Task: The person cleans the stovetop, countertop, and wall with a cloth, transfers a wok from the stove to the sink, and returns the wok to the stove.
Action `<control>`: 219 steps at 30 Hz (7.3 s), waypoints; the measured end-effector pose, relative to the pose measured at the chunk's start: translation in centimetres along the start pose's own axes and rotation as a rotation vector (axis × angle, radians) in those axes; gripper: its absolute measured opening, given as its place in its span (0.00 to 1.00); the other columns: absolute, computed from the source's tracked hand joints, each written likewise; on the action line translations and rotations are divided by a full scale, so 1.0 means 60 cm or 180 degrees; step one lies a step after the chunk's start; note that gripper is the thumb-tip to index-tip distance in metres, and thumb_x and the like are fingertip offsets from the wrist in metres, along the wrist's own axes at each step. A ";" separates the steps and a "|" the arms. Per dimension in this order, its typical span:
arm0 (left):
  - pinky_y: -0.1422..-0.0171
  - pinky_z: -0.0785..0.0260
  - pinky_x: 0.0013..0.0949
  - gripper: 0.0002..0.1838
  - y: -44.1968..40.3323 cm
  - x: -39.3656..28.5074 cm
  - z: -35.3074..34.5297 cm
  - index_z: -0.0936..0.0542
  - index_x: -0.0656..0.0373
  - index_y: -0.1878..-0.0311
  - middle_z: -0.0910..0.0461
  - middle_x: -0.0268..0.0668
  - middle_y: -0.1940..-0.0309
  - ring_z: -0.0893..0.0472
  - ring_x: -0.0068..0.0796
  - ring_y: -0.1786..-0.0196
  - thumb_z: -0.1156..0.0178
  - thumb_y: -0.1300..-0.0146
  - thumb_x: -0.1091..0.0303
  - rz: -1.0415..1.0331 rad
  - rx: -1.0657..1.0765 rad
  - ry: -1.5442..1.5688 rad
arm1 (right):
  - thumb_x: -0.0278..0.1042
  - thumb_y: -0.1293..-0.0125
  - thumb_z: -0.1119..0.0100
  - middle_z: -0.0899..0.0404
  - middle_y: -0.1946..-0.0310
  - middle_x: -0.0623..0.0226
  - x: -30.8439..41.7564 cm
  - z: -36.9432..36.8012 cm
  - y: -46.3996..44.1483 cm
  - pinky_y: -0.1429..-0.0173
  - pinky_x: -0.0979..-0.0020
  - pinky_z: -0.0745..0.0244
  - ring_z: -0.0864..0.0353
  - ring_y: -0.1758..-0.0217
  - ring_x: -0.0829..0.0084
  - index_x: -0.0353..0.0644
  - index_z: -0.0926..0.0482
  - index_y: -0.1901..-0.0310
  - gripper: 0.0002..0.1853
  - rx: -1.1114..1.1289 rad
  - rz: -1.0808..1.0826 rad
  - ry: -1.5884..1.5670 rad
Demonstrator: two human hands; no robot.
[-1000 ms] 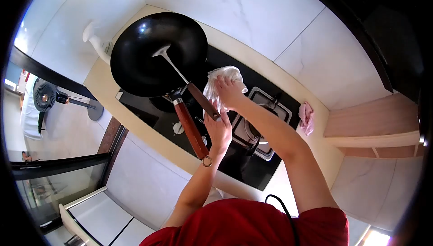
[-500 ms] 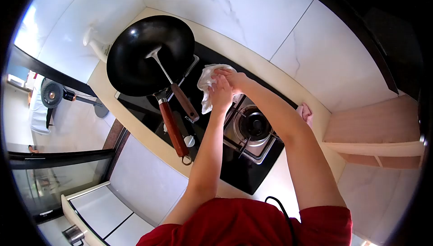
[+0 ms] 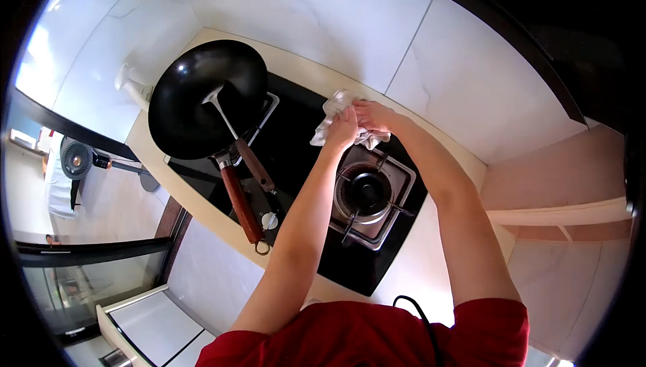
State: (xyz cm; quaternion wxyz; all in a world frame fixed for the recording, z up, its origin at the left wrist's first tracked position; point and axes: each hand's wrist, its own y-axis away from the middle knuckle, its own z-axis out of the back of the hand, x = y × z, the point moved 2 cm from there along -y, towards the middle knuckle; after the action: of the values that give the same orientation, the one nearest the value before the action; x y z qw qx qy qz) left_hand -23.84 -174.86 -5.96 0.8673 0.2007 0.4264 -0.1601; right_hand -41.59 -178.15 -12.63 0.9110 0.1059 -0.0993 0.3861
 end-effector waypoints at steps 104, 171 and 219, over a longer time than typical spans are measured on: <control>0.39 0.32 0.37 0.23 0.417 0.174 0.343 0.28 0.60 0.46 0.24 0.41 0.51 0.25 0.33 0.46 0.43 0.35 0.52 0.0635 0.0352 0.4722 | 0.50 0.36 0.43 0.25 0.61 0.65 0.717 0.143 -0.122 0.51 0.58 0.20 0.24 0.57 0.72 0.38 0.26 0.52 0.22 -0.1654 -0.1947 -0.6704; 0.57 0.29 0.32 0.09 0.605 -0.044 0.106 0.29 0.54 0.62 0.27 0.30 0.70 0.26 0.25 0.66 0.42 0.35 0.60 0.0962 0.2160 0.4379 | 0.25 0.45 0.46 0.34 0.85 0.71 0.988 0.147 0.149 0.87 0.76 0.44 0.38 0.89 0.81 0.36 0.33 0.60 0.11 -0.2909 -0.3619 -0.5049; 0.60 0.27 0.31 0.12 0.611 0.002 0.024 0.23 0.56 0.63 0.23 0.32 0.72 0.23 0.26 0.68 0.41 0.36 0.56 0.1128 0.2718 0.3627 | 0.40 0.38 0.40 0.28 0.81 0.69 1.001 0.011 0.173 0.83 0.76 0.35 0.29 0.85 0.78 0.37 0.31 0.62 0.15 -0.3716 -0.3183 -0.5258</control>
State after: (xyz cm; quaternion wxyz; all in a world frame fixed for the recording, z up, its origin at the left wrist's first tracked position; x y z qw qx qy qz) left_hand -6.36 -143.76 2.52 0.3701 0.6393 0.6728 -0.0405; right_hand -8.19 -130.28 5.00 0.5285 -0.0854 -0.7833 -0.3159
